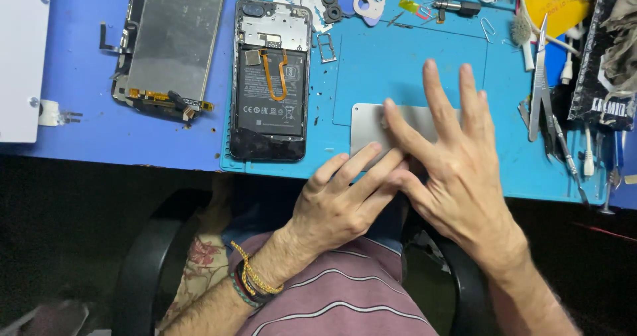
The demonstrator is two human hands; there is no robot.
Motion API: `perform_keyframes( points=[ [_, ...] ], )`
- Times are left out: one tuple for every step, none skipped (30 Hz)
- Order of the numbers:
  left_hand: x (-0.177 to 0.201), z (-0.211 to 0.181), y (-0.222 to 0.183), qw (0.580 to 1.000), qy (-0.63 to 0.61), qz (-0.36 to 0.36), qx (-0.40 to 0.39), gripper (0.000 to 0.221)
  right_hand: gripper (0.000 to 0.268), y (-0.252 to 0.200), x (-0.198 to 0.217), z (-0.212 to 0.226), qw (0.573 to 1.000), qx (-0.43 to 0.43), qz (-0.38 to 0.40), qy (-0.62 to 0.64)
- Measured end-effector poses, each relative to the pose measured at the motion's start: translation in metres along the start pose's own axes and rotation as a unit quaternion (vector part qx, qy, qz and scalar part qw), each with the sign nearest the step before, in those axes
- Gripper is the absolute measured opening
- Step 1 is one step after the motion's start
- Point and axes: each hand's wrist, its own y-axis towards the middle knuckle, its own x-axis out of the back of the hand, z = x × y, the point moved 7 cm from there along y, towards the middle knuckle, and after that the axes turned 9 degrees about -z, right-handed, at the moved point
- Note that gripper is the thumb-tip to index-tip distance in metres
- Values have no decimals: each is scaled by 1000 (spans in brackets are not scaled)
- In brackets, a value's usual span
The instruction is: Cleaning adhesive residue from a phone screen using fingers
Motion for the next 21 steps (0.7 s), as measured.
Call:
perform_keyframes(
  points=[
    [1,0,2,1000,1,-1,2,27,72,-5,6,-3,1000,2,1,0],
    [4,1,5,1000,5,-11,5,27,71,-11,12,-6,1000,0,-2,-7],
    [7,1,6,1000,11,-19,7,27,73,-16,18,-9,1000,-2,-6,-12],
    [6,0,6,1000,13,-18,8,27,73,-12,15,-8,1000,-1,-5,-10],
    [6,0,7,999,3,-24,23,28,71,-11,15,-8,1000,0,-8,-5],
    [5,-1,8,999,-8,-30,38,29,71,-9,14,-8,1000,0,-11,1],
    [4,-2,6,999,-9,-30,36,29,71,-6,11,-7,1000,-2,-13,1],
    [3,-2,3,998,-34,-25,42,22,68,-3,6,-5,1000,-3,-7,10],
    [1,-3,1,997,-62,-21,48,16,67,1,2,-5,1000,-5,-1,18],
    [1,-3,4,997,-64,-21,47,16,67,-4,8,-9,1000,-7,-2,17],
    [3,-3,6,998,-45,-20,43,20,65,-7,14,-11,1000,0,-3,14],
    [5,-3,8,999,-26,-19,39,29,69,-11,19,-12,1000,7,-5,11],
    [5,-2,7,999,-23,-18,39,29,69,-9,17,-12,1000,8,-6,12],
    [4,-1,5,999,-22,-16,39,29,67,-8,16,-12,1000,9,-5,13],
    [3,-2,4,999,-26,-14,35,29,65,-9,15,-13,1000,6,-4,12],
    [2,-2,4,999,-27,-13,33,29,65,-3,9,-12,1000,3,-5,12],
    [2,-3,4,999,-32,-16,30,23,65,3,5,-9,1000,3,-13,17],
    [2,-2,4,999,-36,-19,27,18,66,10,0,-7,1000,3,-21,23],
    [3,-3,5,999,-37,-19,26,18,66,5,8,-8,1000,1,-21,23],
    [4,-3,6,999,-37,-18,26,21,62,0,13,-7,1000,2,-8,27],
    [5,-2,6,999,-33,-17,28,25,58,-3,17,-6,999,8,6,33]
  ],
)
